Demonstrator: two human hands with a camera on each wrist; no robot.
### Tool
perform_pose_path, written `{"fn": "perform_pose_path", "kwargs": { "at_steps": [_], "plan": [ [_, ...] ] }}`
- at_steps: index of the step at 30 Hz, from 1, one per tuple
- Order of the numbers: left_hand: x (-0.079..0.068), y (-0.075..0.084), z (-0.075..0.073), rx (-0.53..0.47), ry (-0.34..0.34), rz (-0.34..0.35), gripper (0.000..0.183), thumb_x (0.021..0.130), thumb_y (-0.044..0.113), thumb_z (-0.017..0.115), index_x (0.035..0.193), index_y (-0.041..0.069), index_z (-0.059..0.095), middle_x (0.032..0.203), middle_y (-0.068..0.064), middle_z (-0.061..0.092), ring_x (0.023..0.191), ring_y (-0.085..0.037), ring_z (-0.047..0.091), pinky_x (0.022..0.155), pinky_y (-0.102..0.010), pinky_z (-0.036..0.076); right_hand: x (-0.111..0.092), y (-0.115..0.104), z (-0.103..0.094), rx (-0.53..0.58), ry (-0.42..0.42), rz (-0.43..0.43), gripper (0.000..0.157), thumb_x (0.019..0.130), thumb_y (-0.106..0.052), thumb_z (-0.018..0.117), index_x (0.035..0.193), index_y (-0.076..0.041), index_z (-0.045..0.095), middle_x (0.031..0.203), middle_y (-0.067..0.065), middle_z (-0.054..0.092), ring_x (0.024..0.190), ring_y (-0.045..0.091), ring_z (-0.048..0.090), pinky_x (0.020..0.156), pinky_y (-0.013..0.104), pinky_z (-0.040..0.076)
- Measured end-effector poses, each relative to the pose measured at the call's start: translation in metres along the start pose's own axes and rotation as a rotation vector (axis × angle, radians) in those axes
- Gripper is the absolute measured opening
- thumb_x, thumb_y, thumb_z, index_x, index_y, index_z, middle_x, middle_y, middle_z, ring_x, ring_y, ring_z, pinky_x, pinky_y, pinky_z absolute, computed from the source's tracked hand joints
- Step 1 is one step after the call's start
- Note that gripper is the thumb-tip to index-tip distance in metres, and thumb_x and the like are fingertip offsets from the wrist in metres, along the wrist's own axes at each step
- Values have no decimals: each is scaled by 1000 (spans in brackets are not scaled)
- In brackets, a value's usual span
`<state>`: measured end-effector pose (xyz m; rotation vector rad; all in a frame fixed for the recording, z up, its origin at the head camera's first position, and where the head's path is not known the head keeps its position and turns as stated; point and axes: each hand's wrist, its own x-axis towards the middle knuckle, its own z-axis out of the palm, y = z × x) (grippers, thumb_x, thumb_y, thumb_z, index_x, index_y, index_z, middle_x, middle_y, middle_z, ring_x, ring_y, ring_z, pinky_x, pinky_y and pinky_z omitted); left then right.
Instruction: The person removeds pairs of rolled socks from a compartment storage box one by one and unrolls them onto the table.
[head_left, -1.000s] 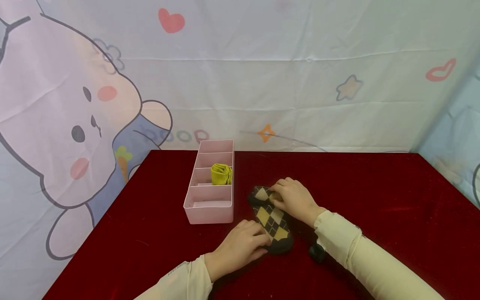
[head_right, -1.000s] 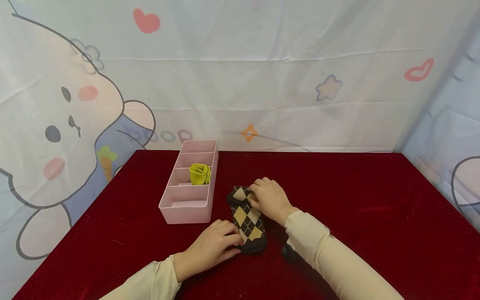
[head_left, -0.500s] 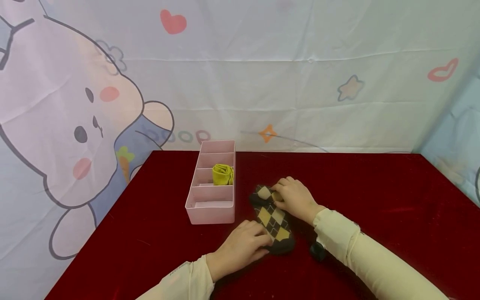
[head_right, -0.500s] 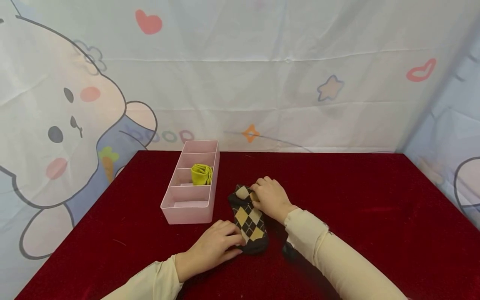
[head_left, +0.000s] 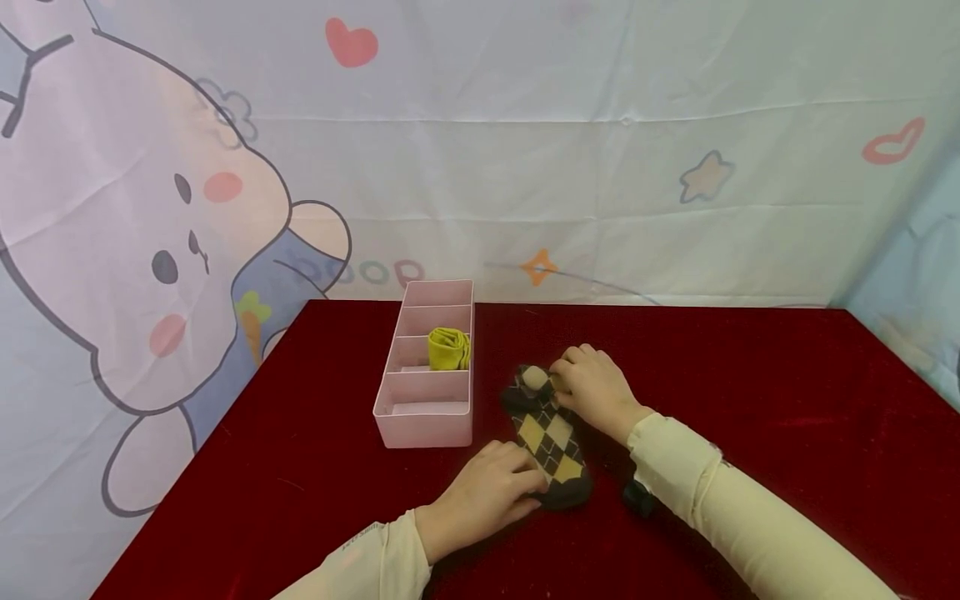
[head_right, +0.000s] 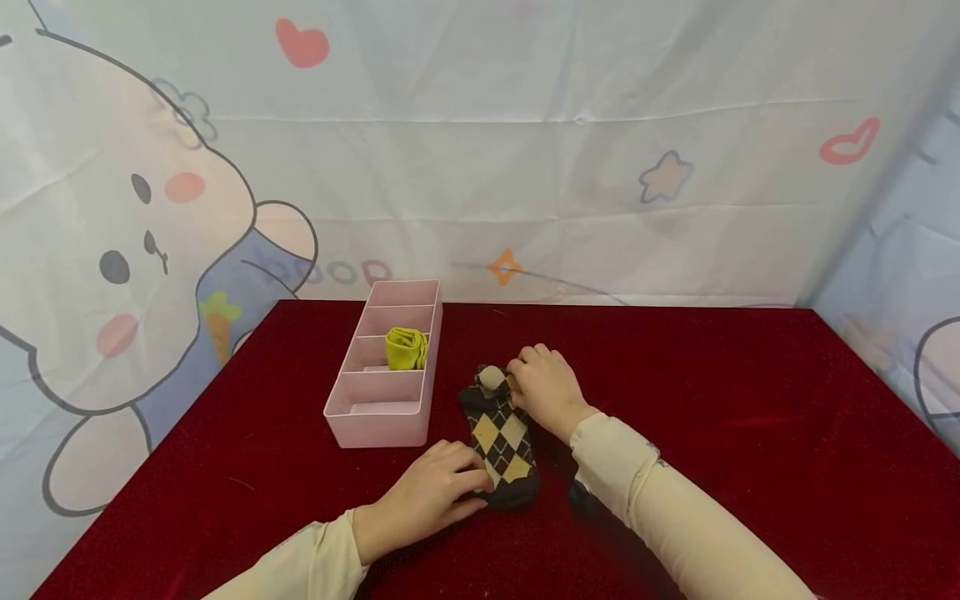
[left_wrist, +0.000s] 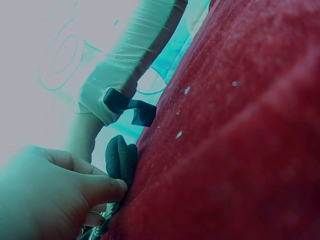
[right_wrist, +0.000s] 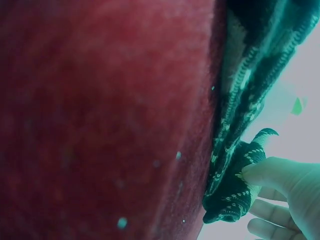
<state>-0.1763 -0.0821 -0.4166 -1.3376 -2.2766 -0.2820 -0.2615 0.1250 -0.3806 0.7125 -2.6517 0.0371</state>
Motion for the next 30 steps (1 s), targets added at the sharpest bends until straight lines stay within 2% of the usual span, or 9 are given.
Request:
{"fn": "perform_pose_path", "kwargs": {
  "at_steps": [8,15,25,30],
  "plan": [
    [0,0,0,-5,-6,-5,17,77,26,79,91,25,69,90,9,62,87,-7,57,81,-21,44,4,2,3,-33,66,-1,25,76,-17,80,97,-9,71,87,5,60,77,21,51,69,32,47],
    [0,0,0,1,-5,2,17,76,25,79,90,25,69,89,9,61,86,-7,57,79,-21,43,8,2,4,-27,115,5,12,82,-8,71,94,-8,71,82,6,62,73,22,54,66,33,48],
    [0,0,1,10,-3,4,16,76,26,79,89,25,68,89,10,62,86,-7,57,79,-21,43,15,6,5,3,93,45,14,83,-5,66,97,-7,70,87,7,68,79,24,60,72,35,51],
    [0,0,0,4,-15,-2,16,77,26,78,89,25,68,89,10,61,86,-7,57,80,-20,42,17,9,6,18,92,55,10,82,-3,67,90,-7,66,82,6,69,75,23,61,70,35,51]
  ]
}}
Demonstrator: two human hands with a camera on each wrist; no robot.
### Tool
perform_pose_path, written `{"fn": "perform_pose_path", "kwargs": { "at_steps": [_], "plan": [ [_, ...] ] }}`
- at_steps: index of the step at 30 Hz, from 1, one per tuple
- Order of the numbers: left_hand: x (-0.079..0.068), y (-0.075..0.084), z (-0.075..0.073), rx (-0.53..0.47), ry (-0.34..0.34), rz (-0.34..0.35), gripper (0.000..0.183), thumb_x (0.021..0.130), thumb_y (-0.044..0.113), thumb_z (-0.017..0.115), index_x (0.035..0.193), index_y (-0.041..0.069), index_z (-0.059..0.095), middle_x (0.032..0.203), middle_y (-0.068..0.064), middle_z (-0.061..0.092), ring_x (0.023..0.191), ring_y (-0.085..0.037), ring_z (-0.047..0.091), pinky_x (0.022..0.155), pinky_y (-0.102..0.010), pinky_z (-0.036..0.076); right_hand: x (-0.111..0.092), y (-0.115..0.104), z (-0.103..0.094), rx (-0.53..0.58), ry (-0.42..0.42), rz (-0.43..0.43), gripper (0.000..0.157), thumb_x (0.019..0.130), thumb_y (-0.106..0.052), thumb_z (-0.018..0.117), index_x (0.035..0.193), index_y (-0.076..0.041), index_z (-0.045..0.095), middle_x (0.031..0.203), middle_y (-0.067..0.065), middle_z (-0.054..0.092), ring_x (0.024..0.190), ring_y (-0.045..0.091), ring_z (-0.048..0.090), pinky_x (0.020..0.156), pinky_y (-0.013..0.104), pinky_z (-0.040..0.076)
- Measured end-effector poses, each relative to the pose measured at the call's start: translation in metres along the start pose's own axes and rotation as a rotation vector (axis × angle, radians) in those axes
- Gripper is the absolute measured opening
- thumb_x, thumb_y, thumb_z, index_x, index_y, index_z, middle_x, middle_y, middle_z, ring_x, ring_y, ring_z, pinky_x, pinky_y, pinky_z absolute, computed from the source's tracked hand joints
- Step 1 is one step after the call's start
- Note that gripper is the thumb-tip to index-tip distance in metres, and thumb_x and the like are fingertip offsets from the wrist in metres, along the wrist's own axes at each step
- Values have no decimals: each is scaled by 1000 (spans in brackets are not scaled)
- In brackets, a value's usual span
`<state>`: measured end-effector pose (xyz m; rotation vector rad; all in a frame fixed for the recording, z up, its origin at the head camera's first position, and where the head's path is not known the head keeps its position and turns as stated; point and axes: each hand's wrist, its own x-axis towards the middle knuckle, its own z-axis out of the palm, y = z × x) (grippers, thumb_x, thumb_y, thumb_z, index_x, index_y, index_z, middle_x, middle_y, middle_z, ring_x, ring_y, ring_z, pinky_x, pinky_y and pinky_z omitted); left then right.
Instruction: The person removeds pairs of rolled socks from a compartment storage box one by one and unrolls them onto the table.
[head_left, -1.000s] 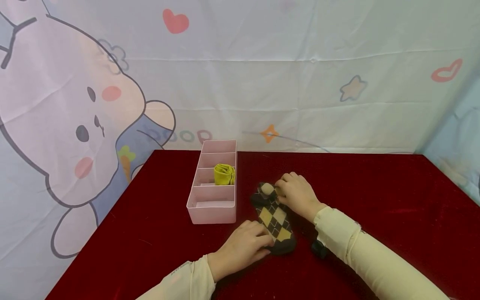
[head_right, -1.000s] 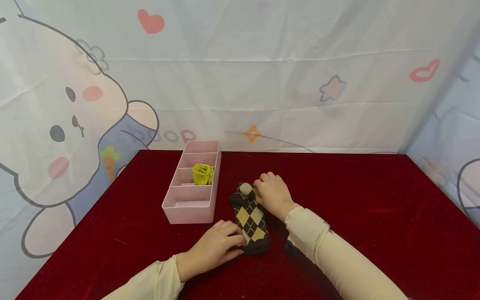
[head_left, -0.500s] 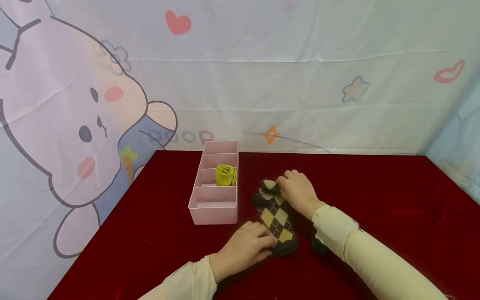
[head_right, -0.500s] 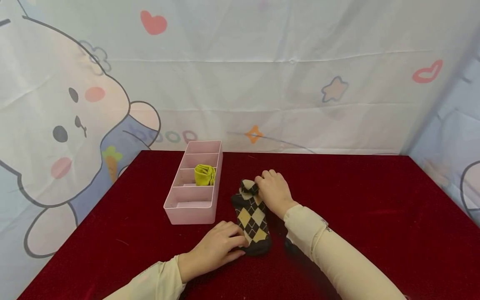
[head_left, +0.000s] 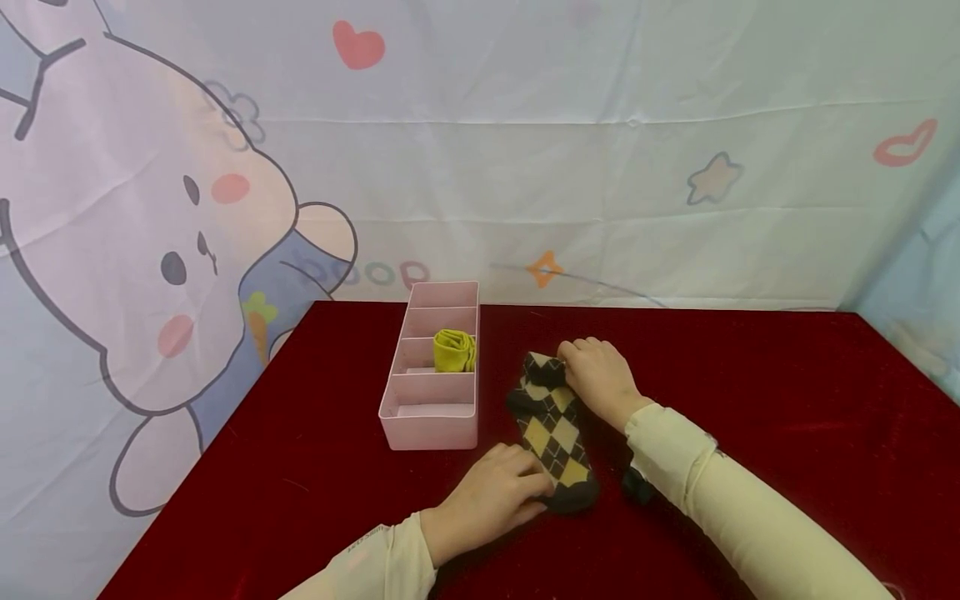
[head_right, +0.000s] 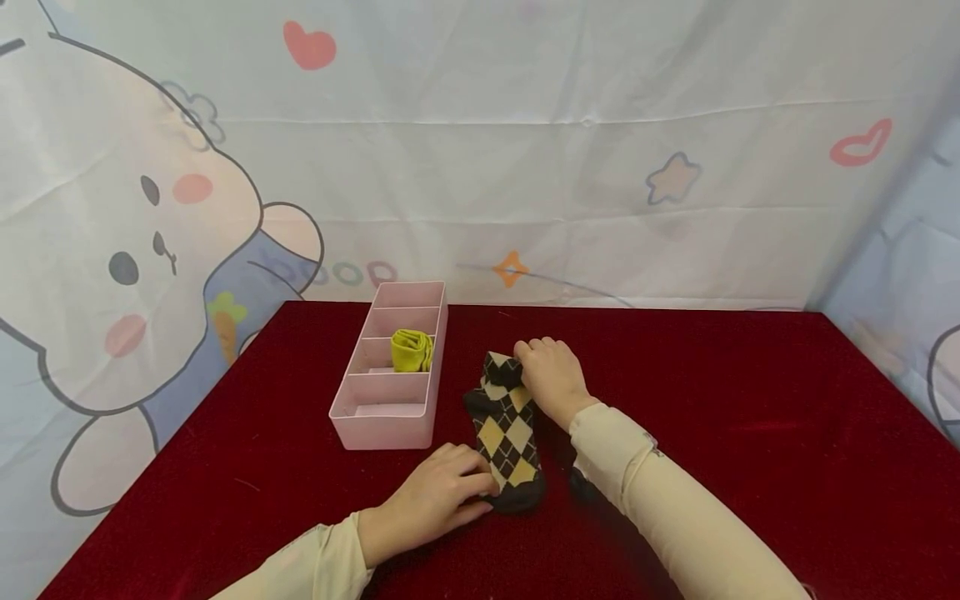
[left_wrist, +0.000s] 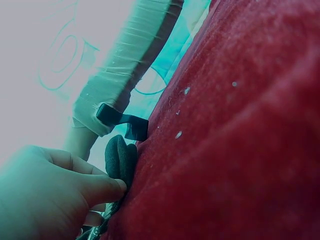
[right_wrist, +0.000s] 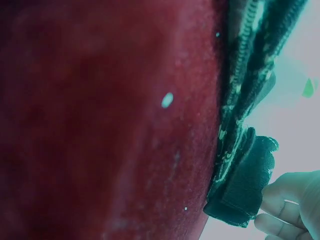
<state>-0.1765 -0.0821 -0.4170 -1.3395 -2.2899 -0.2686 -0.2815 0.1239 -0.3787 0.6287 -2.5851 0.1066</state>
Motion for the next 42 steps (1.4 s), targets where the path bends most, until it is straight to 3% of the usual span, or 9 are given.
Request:
{"fn": "perform_pose_path", "kwargs": {
  "at_steps": [7,13,21,27,42],
  "plan": [
    [0,0,-1,8,0,2,16,78,26,78,89,26,68,88,10,61,85,-7,56,79,-21,43,1,4,3,-15,-18,-16,6,80,-7,72,82,-8,66,82,5,67,76,22,59,70,35,50],
    [-1,0,-2,8,5,4,16,77,25,78,89,26,68,89,10,61,85,-7,56,79,-21,43,2,5,4,-15,-50,-3,10,81,-12,73,89,-7,70,91,6,69,83,25,60,75,38,51],
    [-2,0,0,24,17,18,16,77,26,78,89,26,68,89,10,61,85,-7,56,78,-20,42,2,9,6,-17,-162,30,26,82,-22,75,101,-6,71,106,9,70,96,28,61,85,42,50],
    [-2,-1,-1,30,16,20,16,77,27,78,88,26,67,89,10,61,85,-6,56,78,-21,42,5,12,9,-21,-217,32,29,82,-22,75,105,-6,70,111,10,69,99,30,60,88,44,49],
    [-1,-1,0,35,21,17,15,77,27,78,88,26,68,88,11,61,85,-6,57,78,-20,43,10,15,11,-57,-233,37,25,84,-18,71,107,-7,71,110,9,70,99,30,62,87,43,49]
  ]
}}
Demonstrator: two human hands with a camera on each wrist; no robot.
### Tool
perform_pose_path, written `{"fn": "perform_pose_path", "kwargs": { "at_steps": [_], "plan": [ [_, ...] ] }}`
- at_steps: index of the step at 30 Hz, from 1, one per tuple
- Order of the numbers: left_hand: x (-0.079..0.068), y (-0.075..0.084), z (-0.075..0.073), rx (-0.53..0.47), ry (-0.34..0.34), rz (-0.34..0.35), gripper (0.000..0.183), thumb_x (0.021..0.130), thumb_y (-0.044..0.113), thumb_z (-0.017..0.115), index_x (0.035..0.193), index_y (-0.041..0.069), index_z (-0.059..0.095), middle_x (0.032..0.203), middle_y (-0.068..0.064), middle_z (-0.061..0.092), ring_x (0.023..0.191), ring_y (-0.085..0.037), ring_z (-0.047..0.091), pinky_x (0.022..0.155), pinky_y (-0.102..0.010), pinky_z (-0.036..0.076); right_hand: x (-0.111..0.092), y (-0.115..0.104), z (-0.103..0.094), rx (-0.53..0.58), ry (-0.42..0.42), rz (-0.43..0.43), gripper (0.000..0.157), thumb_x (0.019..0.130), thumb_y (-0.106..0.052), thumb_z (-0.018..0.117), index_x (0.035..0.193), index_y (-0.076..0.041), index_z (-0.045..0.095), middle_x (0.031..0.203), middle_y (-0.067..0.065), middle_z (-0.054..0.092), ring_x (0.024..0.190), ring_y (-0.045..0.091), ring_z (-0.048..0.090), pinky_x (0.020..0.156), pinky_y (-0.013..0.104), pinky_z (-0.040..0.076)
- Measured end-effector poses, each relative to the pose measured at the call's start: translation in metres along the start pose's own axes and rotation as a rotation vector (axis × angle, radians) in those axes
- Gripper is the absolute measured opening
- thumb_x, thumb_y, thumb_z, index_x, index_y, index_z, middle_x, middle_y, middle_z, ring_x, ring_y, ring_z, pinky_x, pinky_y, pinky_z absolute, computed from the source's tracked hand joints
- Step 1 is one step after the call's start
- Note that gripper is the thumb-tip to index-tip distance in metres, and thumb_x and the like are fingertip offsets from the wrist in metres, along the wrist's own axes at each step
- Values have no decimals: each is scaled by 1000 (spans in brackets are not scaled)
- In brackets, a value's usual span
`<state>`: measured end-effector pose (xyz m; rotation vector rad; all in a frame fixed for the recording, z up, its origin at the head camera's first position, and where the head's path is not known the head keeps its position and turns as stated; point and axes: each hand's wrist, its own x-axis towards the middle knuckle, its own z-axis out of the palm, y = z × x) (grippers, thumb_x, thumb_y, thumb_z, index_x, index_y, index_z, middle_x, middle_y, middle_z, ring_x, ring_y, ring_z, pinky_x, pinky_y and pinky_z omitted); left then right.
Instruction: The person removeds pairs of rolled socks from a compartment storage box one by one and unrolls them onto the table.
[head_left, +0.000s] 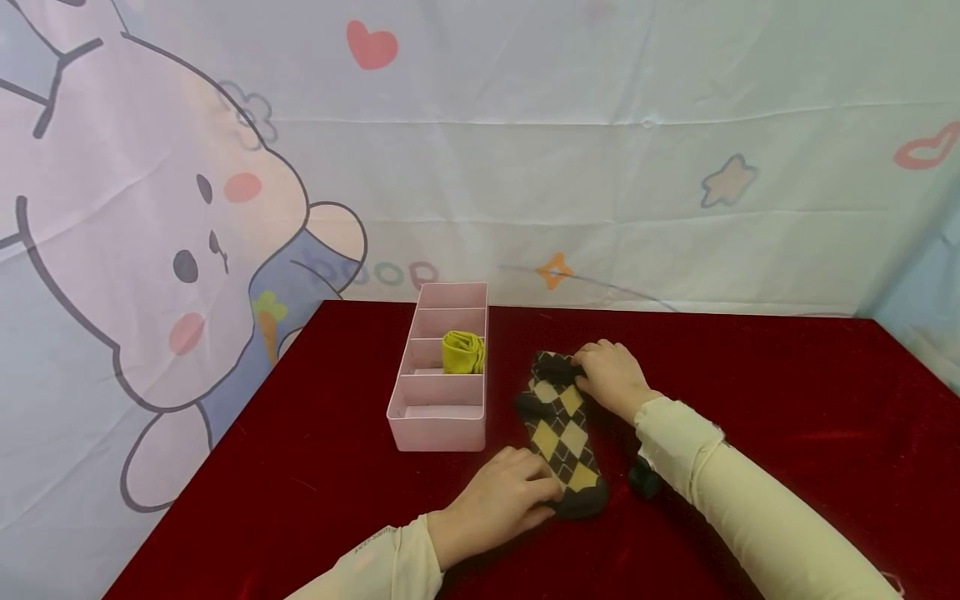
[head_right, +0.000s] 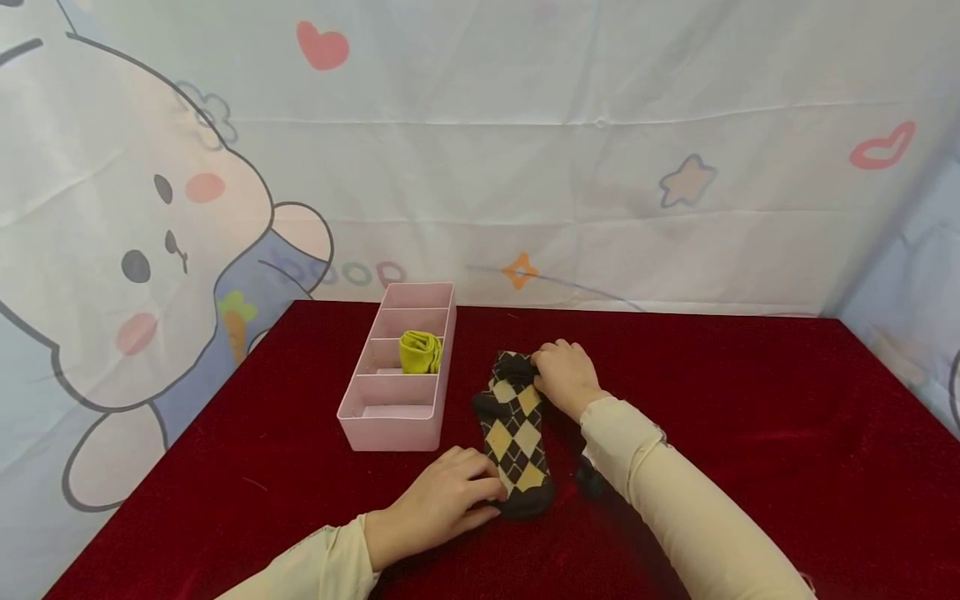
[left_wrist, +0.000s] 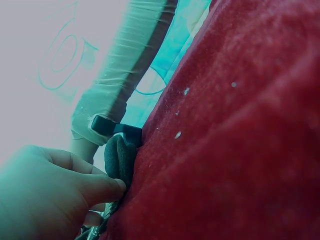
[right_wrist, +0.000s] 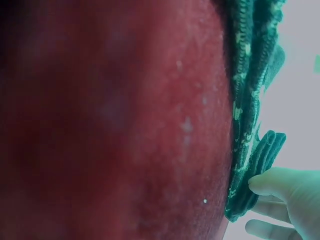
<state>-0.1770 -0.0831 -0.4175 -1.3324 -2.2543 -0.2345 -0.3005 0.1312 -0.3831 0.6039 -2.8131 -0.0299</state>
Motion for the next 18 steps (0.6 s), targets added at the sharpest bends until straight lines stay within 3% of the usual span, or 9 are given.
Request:
{"fn": "perform_pose_path", "kwargs": {
  "at_steps": [6,18],
  "plan": [
    [-1,0,1,-8,-9,-7,15,77,27,78,88,26,68,88,10,61,84,-6,56,77,-20,42,3,2,2,5,35,-16,20,84,-14,70,101,-5,73,100,10,71,92,29,65,83,42,52],
    [-1,-1,1,-6,-18,-15,15,78,28,77,89,26,68,89,10,61,86,-5,57,79,-20,43,11,10,0,97,24,14,14,87,-11,67,99,-5,72,94,11,68,88,28,65,72,39,56]
  ]
}}
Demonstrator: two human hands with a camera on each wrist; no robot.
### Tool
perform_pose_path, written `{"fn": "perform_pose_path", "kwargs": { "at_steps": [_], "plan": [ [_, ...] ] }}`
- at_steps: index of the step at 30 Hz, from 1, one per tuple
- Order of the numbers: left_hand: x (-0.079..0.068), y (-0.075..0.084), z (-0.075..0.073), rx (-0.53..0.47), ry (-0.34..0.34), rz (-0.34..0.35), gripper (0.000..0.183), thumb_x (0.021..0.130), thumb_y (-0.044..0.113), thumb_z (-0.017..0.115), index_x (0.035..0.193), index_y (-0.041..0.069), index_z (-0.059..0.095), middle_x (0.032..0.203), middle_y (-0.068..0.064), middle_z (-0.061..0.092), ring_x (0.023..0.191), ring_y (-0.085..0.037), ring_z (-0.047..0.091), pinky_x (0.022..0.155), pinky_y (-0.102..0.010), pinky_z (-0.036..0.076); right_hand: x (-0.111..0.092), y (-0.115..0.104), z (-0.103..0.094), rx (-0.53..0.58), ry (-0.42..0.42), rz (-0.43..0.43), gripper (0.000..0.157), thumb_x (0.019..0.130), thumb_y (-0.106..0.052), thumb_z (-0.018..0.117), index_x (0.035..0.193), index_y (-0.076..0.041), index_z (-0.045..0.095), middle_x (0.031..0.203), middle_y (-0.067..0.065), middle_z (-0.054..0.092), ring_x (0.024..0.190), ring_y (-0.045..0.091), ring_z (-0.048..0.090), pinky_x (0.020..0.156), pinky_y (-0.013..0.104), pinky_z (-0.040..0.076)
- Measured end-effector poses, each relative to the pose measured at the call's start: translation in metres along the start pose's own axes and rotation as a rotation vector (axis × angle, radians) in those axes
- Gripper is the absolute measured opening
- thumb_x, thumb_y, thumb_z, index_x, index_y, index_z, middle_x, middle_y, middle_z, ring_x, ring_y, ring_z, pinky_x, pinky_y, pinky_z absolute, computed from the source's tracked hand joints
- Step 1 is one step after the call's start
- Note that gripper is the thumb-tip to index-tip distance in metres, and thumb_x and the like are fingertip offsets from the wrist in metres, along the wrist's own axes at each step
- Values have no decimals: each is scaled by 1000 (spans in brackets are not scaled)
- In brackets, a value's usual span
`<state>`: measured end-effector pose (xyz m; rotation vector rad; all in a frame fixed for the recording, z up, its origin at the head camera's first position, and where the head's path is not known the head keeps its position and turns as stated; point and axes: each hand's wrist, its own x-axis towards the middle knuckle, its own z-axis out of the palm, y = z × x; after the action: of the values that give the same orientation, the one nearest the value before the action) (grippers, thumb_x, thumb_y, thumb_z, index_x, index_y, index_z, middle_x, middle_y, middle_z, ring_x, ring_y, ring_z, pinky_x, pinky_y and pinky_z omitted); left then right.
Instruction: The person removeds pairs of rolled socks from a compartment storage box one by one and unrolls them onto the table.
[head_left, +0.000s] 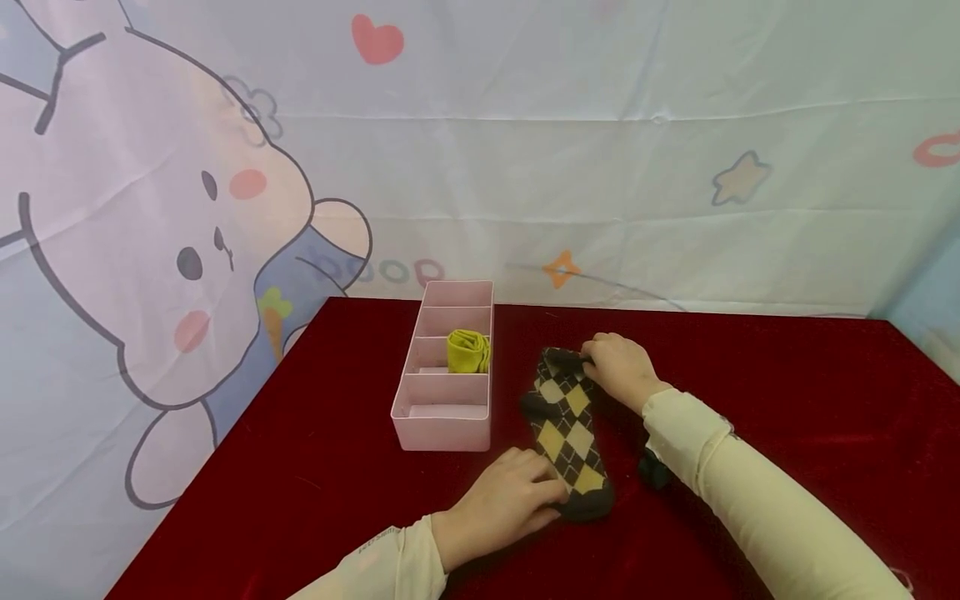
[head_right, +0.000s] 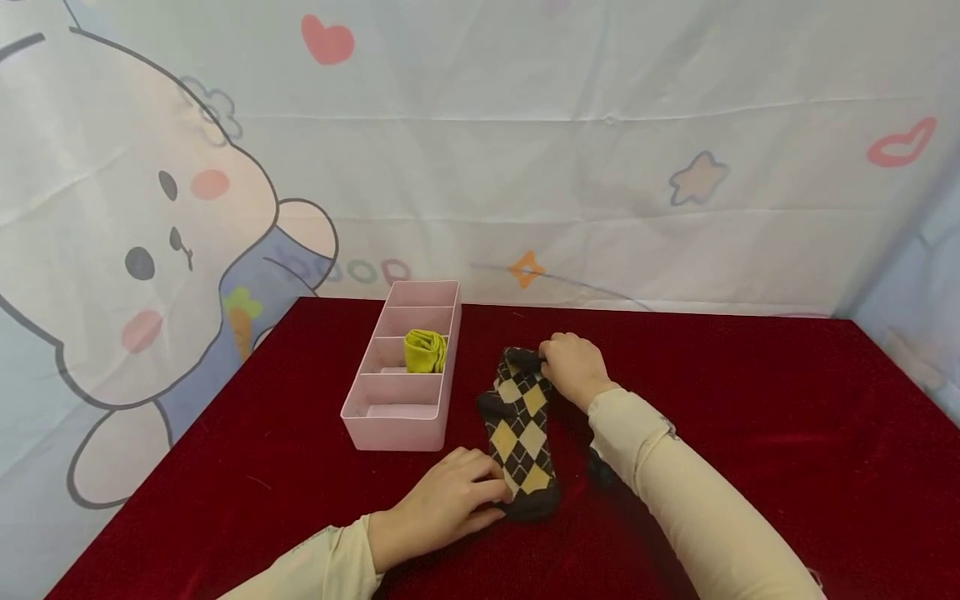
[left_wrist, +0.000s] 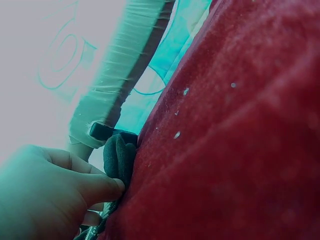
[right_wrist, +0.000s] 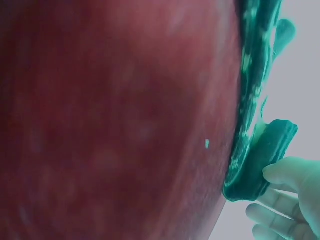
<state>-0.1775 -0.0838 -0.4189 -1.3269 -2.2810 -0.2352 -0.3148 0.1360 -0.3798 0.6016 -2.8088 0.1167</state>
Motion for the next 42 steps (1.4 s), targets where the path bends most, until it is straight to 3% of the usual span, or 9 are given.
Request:
{"fn": "perform_pose_path", "kwargs": {
  "at_steps": [14,30,37,42],
  "plan": [
    [0,0,0,-16,-16,-2,14,79,27,76,90,26,68,90,10,61,87,-6,57,79,-19,42,14,15,5,94,62,75,18,91,-13,62,104,-3,71,97,14,64,90,29,60,74,41,54],
    [0,-1,1,-19,-7,8,13,79,28,76,90,26,68,90,11,61,88,-5,56,80,-17,41,25,22,9,128,-7,194,26,94,-22,61,108,-2,67,99,16,66,82,27,64,66,39,54],
    [0,0,1,-29,-10,2,11,81,30,74,90,26,69,89,11,61,86,-4,56,79,-17,41,28,24,12,159,-93,215,34,96,-27,56,118,-1,64,109,18,69,88,32,67,71,43,55],
    [-1,0,0,-22,-11,-11,10,83,30,73,92,26,69,89,11,62,86,-4,56,78,-19,42,27,24,13,166,-113,227,42,97,-31,54,123,1,61,109,20,69,79,31,68,61,40,54]
  ]
}}
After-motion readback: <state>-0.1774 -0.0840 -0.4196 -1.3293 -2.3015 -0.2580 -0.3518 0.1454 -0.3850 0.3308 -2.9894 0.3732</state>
